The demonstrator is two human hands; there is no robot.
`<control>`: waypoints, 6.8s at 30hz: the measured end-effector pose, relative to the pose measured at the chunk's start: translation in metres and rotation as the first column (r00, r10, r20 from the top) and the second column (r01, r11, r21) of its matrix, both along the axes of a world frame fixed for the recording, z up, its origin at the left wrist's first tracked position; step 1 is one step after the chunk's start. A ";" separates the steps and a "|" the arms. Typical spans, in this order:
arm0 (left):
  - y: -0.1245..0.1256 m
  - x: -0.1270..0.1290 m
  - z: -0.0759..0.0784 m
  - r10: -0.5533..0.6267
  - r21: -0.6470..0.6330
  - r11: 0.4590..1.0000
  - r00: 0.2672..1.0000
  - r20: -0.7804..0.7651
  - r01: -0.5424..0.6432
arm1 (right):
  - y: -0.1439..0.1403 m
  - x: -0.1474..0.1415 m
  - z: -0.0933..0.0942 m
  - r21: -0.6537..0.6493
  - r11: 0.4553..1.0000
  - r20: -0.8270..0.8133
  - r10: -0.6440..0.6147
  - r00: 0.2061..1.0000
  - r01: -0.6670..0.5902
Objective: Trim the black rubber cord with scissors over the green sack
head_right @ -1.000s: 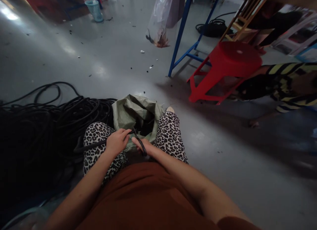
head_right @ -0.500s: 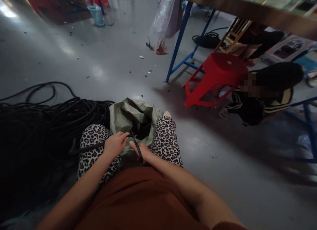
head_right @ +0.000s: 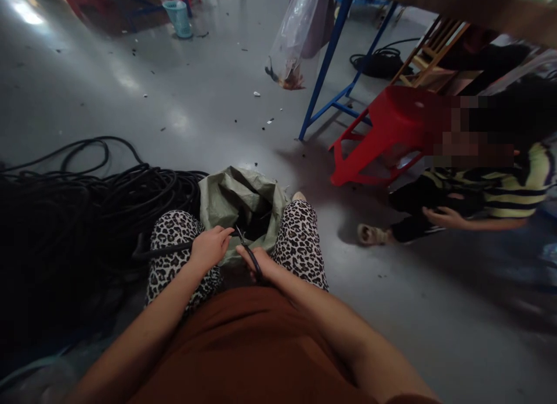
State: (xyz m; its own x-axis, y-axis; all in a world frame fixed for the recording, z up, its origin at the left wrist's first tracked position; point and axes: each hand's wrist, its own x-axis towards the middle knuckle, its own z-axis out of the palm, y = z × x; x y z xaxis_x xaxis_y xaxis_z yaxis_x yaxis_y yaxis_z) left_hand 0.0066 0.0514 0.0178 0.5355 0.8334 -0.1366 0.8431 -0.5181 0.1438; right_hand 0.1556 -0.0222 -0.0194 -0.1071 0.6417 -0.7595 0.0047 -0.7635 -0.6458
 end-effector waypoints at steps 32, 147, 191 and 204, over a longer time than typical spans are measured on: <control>0.002 -0.004 -0.003 0.076 0.065 0.995 0.995 0.069 -0.081 | 0.008 -0.008 -0.002 -0.112 0.991 -0.186 -0.094 0.978 0.074; 0.000 -0.004 0.004 -0.005 -0.059 0.998 1.000 0.006 0.005 | 0.003 0.001 0.002 0.015 0.997 0.094 0.069 0.993 -0.071; 0.006 -0.008 0.001 0.166 -0.060 0.985 0.982 0.093 -0.161 | 0.008 -0.010 0.013 0.091 0.991 -0.004 0.102 0.995 -0.101; 0.005 -0.003 0.003 0.141 -0.094 0.986 0.989 0.048 -0.136 | 0.010 -0.010 -0.001 0.129 0.985 -0.004 0.112 0.994 -0.111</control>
State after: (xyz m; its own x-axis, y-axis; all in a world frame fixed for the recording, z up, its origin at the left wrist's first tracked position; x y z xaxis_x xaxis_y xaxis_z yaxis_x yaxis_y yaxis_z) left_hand 0.0036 0.0559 0.0208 0.4246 0.8855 -0.1887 0.8954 -0.3799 0.2323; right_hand 0.1457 -0.0126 -0.0200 -0.1915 0.7172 -0.6700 0.0777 -0.6694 -0.7388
